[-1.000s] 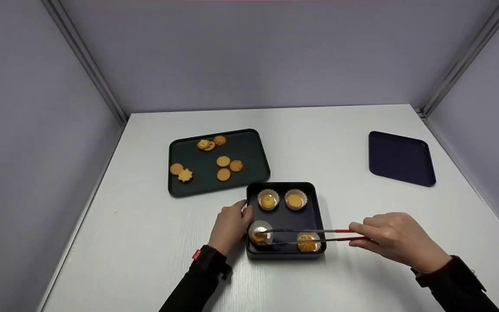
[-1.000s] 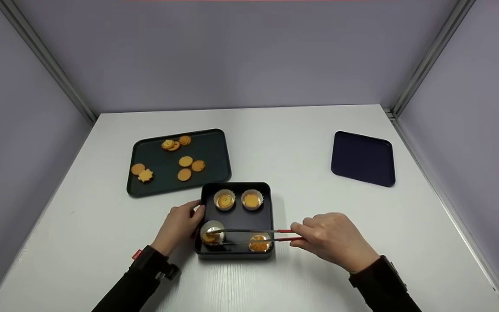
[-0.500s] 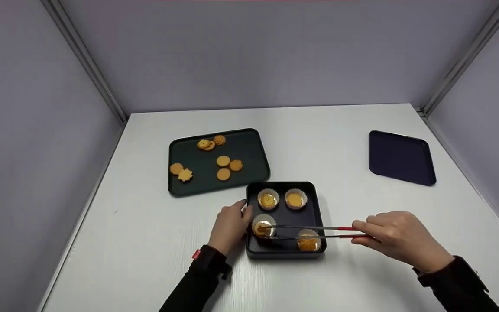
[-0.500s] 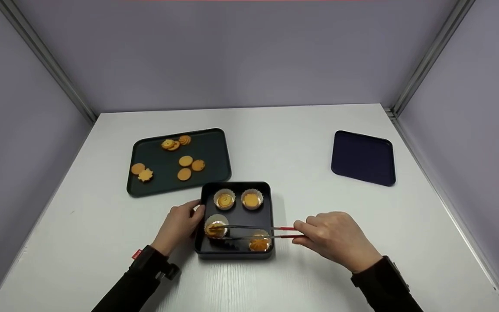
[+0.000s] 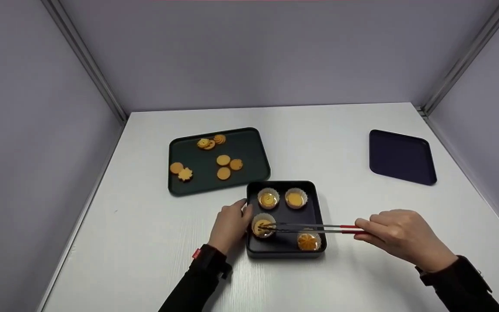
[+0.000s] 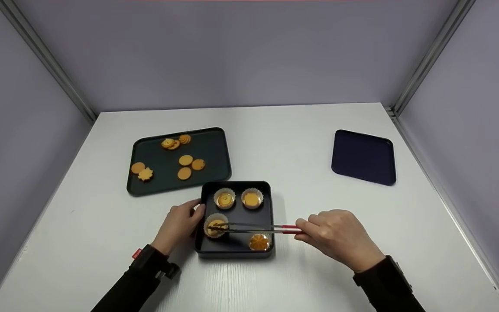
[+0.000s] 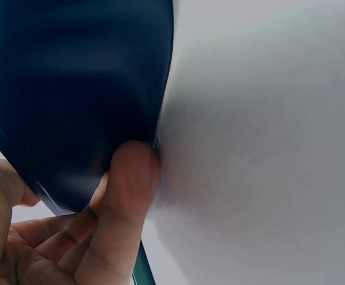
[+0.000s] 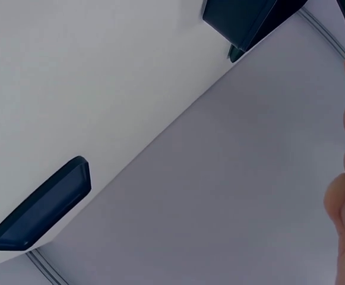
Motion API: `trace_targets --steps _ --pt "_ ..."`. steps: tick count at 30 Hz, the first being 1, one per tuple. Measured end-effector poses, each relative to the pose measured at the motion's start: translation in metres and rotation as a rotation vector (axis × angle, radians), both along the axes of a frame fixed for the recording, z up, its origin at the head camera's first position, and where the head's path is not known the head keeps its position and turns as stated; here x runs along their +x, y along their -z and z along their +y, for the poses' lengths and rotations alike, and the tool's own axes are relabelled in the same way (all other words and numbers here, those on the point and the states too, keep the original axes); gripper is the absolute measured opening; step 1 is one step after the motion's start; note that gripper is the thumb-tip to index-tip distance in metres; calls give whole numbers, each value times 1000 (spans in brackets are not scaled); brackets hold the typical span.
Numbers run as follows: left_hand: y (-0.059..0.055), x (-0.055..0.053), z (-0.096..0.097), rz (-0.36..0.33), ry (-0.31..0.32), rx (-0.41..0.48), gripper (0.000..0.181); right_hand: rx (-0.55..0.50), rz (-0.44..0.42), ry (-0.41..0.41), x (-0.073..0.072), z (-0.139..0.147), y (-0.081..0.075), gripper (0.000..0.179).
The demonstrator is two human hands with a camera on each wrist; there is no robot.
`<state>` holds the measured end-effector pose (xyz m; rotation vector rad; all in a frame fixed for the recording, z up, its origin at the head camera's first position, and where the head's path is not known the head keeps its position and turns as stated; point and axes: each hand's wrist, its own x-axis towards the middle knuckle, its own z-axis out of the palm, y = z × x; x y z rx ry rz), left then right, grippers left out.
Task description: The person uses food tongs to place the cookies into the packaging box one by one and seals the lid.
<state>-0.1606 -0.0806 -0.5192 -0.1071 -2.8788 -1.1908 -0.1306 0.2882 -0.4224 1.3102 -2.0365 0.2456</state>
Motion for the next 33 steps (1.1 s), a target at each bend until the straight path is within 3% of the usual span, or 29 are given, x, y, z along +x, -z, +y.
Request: trace_targets --steps 15,27,33 --pt "-1 0 0 -14 0 -8 42 -150 -13 90 -5 27 -2 43" --pt "-1 1 0 -26 -5 -2 43 -214 -22 350 -24 47 22 54" --pt "-3 1 0 -36 2 -2 43 -266 -125 466 -33 52 32 59"
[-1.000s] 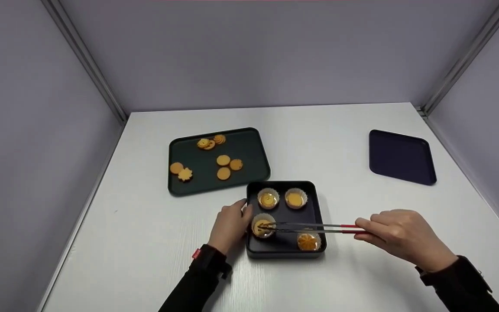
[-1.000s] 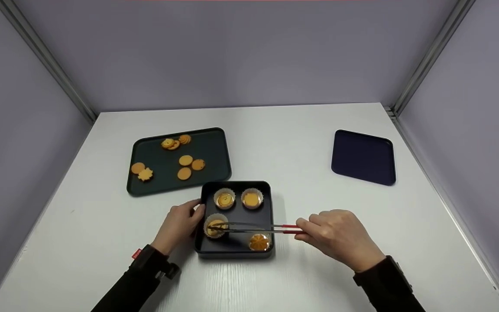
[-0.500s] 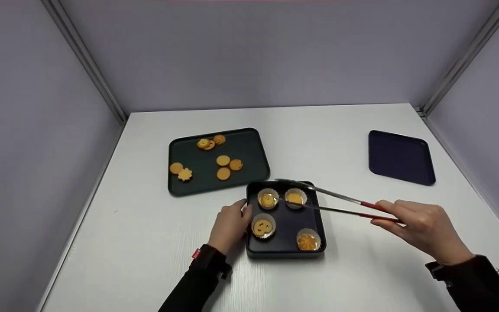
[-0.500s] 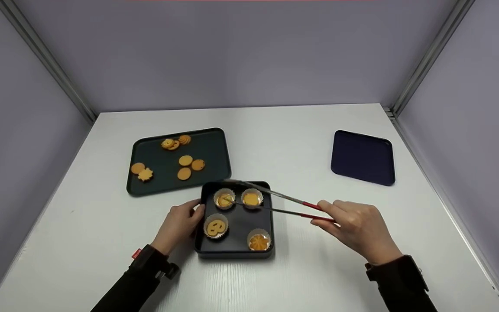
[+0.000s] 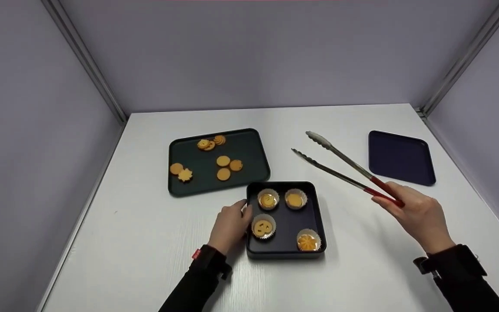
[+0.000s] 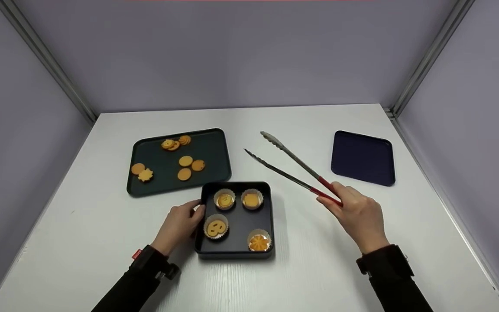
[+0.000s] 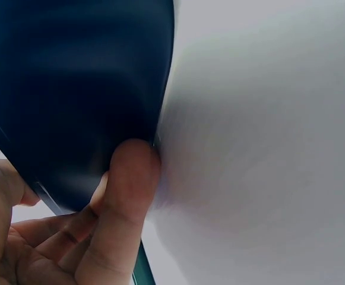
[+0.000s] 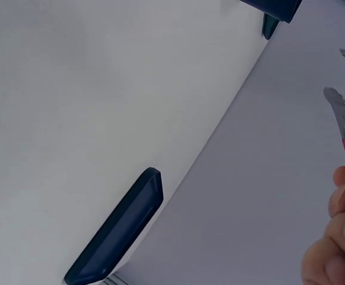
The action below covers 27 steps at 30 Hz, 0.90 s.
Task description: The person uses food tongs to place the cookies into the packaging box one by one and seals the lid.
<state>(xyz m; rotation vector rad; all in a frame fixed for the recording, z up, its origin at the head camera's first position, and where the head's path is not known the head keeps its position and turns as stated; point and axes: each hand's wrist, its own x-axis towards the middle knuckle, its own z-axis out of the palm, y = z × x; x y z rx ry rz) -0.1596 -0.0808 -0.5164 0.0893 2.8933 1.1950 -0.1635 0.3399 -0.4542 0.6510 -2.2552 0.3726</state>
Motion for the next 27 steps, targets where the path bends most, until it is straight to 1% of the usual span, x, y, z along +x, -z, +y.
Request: trace_targets --steps 4,9,14,21,27 --pt "0 0 0 2 0 0 43 3 -67 41 -5 1 4 57" --pt "1 0 0 13 -3 -6 43 -12 -140 78 -10 -2 10 44" --pt "1 0 0 32 1 -6 42 -28 -176 110 -16 -4 16 38" --pt "1 -1 0 20 -6 11 43 -36 -229 171 -24 -5 22 34" --pt "0 -1 0 26 -2 12 43 -39 -285 216 -29 -4 27 35"
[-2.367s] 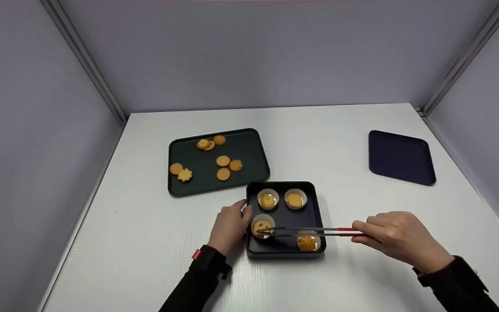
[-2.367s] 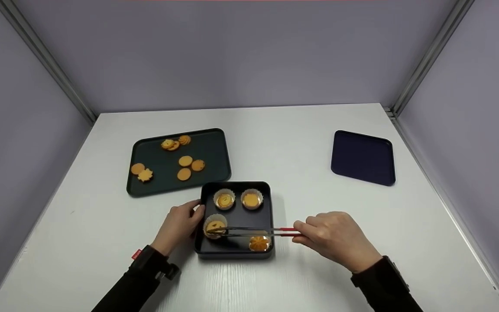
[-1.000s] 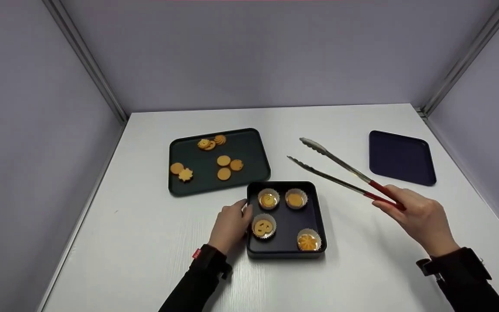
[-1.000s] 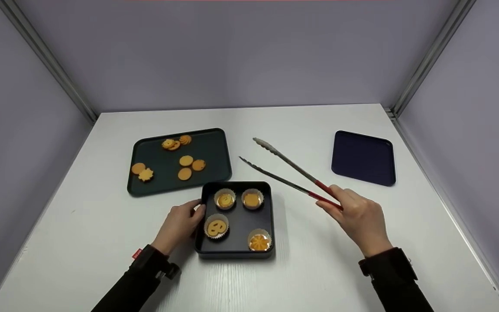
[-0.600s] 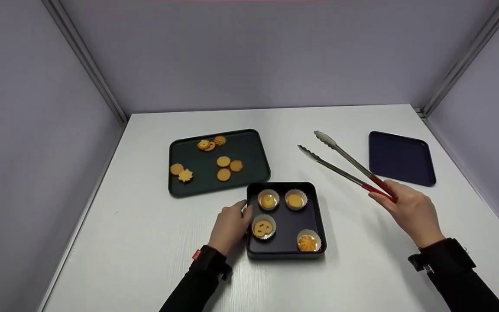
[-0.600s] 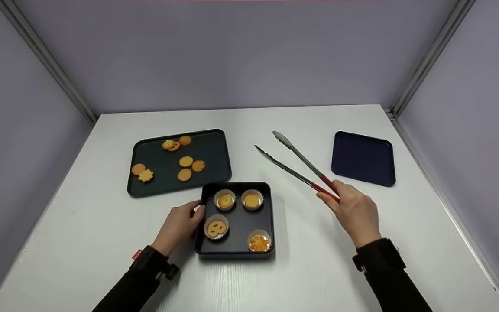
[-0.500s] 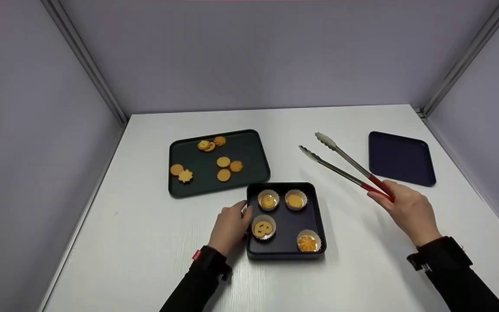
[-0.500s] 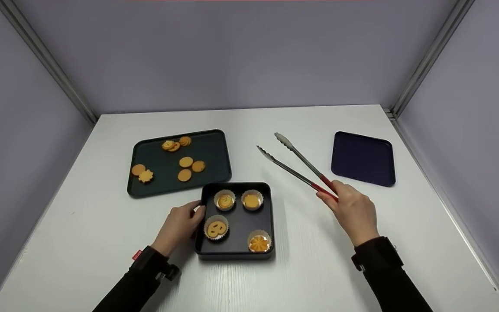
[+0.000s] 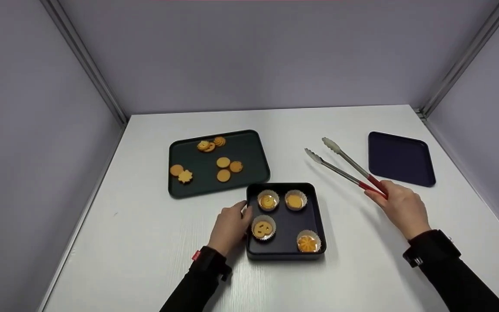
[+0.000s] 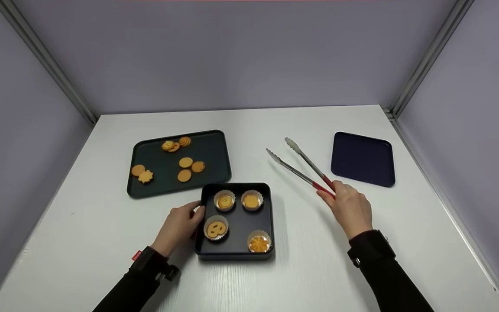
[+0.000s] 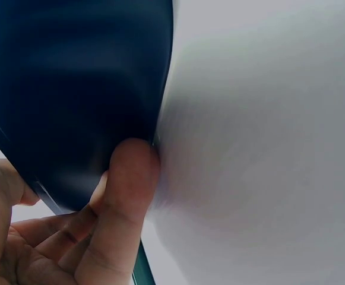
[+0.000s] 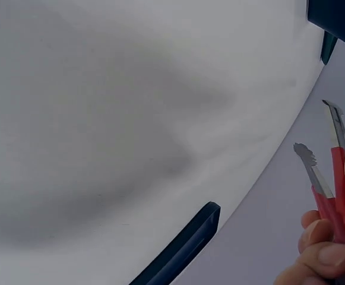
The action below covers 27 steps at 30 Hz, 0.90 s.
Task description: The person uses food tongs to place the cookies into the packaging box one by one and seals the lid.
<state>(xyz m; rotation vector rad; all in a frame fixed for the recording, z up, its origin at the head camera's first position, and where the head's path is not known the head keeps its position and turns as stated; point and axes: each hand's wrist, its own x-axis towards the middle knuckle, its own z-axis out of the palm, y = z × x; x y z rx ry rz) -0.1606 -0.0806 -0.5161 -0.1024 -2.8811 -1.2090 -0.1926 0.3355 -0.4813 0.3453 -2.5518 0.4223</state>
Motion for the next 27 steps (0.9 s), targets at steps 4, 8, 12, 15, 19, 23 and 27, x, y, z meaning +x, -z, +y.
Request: trace_targets --steps 4,8,12,15,19,23,27 --pt "0 0 0 1 2 5 43 9 -10 5 -3 1 4 36" --pt "0 0 0 -1 1 5 43 17 -9 -4 -6 2 8 37" --pt "1 0 0 3 4 -1 43 27 7 -20 -8 3 12 38" --pt "2 0 0 0 5 -4 43 32 10 -26 -9 3 15 37" --pt "2 0 0 -11 5 -5 44 26 -13 -17 -10 3 19 38" --pt "1 0 0 -17 3 -6 45 29 -53 1 -11 3 21 39" --pt "1 0 0 -18 1 -1 45 49 -91 29 -12 2 21 42"
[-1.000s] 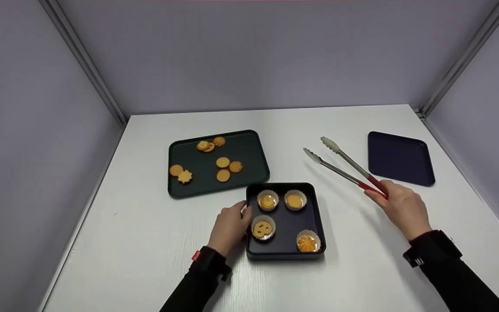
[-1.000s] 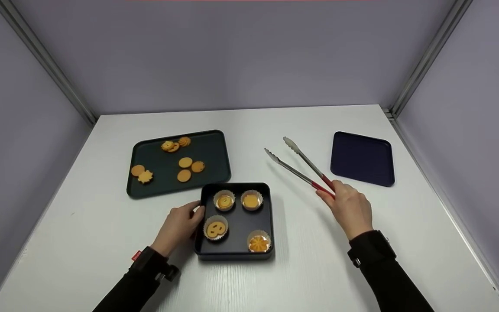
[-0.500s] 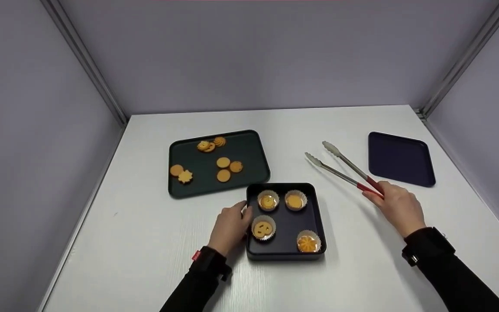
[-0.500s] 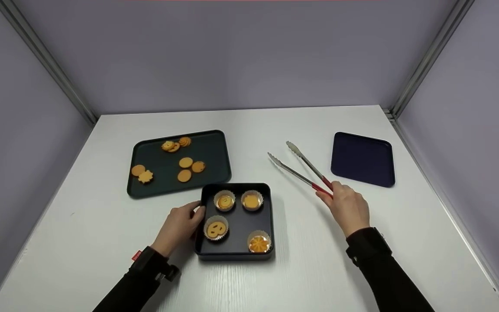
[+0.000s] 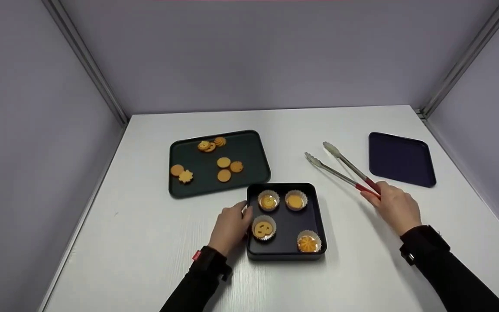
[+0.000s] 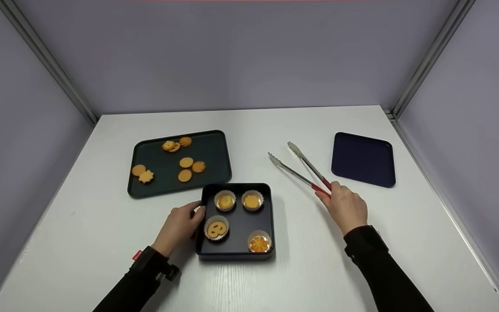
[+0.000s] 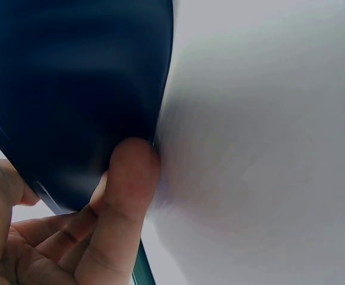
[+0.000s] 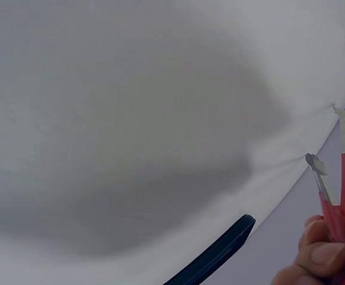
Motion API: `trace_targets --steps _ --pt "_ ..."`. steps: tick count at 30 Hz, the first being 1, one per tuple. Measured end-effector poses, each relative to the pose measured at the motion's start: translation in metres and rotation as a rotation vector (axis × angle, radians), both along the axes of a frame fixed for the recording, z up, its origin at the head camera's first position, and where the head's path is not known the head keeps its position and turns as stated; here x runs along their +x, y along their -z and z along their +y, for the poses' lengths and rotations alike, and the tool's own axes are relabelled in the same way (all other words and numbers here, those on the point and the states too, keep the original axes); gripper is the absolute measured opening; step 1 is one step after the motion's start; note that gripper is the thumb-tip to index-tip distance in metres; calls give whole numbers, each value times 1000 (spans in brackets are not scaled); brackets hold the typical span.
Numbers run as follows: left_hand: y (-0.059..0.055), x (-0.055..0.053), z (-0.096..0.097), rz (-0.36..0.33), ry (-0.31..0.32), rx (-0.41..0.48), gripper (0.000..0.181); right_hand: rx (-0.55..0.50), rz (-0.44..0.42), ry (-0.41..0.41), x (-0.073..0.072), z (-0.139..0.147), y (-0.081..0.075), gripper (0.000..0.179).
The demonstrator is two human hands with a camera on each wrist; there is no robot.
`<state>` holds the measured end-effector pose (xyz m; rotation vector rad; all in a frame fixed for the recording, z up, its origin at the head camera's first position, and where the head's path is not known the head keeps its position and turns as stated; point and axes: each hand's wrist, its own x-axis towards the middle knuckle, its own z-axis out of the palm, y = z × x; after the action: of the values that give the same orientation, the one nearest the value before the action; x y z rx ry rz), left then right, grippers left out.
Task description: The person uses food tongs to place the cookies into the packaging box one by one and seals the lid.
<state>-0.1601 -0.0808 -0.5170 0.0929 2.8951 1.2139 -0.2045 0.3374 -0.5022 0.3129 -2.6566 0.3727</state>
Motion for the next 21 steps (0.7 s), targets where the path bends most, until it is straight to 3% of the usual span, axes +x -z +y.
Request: trace_targets --steps 13,21 --pt "0 0 0 -1 5 2 44 79 0 24 1 -2 8 48" --pt "0 1 0 18 4 4 44 160 97 -5 0 -1 16 51"
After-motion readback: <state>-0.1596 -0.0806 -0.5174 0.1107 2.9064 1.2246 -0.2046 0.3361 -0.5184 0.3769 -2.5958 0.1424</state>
